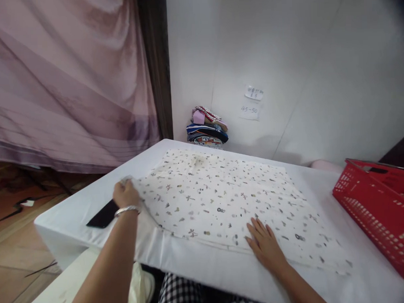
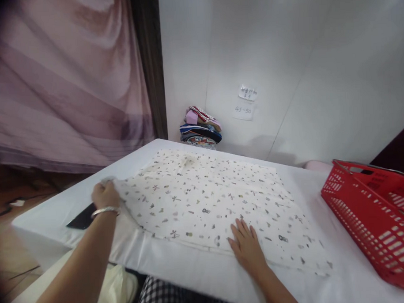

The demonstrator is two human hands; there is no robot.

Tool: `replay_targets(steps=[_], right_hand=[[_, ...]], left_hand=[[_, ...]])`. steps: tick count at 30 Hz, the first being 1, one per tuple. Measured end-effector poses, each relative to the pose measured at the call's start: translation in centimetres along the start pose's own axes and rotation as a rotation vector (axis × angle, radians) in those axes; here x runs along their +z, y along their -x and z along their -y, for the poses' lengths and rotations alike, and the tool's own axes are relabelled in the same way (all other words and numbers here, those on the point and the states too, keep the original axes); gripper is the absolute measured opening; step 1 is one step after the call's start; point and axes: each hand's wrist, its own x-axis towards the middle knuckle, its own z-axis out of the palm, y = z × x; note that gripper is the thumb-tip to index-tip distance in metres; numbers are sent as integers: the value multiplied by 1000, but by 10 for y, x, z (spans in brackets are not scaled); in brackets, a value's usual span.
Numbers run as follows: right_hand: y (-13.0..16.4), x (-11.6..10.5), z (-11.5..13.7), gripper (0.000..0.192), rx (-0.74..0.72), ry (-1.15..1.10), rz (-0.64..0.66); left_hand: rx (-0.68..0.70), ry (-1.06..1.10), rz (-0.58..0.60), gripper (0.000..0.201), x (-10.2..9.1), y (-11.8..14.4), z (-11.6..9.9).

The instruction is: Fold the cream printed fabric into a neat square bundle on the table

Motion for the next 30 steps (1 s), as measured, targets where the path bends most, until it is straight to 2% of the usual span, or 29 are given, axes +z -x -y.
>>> replay_targets(steps=[1,4,6,7,9,11,13,14,15,18,21,25,30], right_hand=[[-1,0,0,55,4,-57,-17],[-5,-5,2,53,68,-364,-119],[-11,-17,3,54,156,-687,-202],[-14,-24,3,56,190,-877,-237],[-21,-40,0,59,224,-1255,-272],[-26,-51,-9,57,240,-1532,-257],[-28,-52,-22,53,291,-1655,-176],[-27,-48,-28,50,330,-1685,-140],[-26,-43,-34,45,365,-1713,-117],[-24,-27,-43,25,464,-1829,-175],[-25,-21,-42,19,445,-1900,-220],[-29,-26,-35,23,361,-1857,-170],[-29,-27,-35,22,428,-1871,-240]], left_hand=[[-11,-21,-25,18,13,9,-22],[305,-51,213,20,59,64,-92],[649,-88,496,32,88,121,-132],[864,-102,679,40,101,153,-146],[980,-102,807,41,119,221,-161],[1066,-110,929,23,130,281,-159],[1225,-208,1174,6,134,325,-144],[1258,-246,1239,11,135,340,-134],[1270,-269,1253,13,135,351,-123],[1287,-222,1233,18,134,363,-96],[1217,-182,1200,23,132,363,-83],[1112,-198,1146,29,130,367,-78],[1053,-208,1114,27,133,379,-79]])
